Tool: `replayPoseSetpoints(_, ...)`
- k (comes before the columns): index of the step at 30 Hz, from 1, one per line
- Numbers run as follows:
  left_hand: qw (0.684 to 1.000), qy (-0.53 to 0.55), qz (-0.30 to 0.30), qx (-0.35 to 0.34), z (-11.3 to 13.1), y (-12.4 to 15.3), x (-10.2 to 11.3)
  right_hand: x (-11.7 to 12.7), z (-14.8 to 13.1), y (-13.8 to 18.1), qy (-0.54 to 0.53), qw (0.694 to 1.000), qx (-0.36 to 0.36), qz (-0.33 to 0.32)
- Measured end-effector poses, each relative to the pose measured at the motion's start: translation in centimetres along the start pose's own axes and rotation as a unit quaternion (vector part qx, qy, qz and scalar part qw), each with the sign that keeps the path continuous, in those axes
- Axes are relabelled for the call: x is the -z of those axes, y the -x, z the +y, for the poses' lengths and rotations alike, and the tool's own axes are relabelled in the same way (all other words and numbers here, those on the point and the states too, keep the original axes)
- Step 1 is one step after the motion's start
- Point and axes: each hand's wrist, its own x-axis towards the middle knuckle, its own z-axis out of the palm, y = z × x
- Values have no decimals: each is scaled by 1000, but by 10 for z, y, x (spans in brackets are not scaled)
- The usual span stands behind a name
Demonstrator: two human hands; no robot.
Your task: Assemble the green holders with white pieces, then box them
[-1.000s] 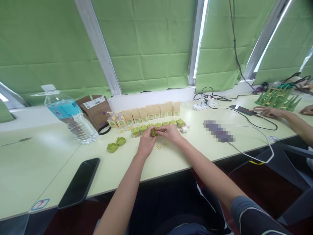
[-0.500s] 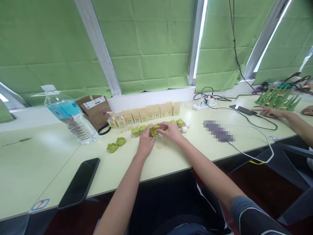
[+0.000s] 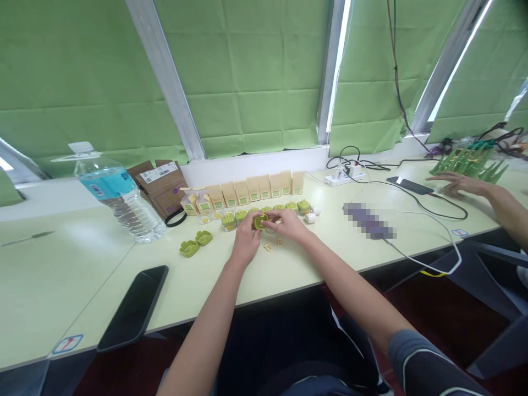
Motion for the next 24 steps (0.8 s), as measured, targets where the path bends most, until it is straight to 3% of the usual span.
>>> replayPoseSetpoints(24, 999, 32, -38, -16, 4, 2, 0, -3, 7, -2, -10, 1000, -17, 18)
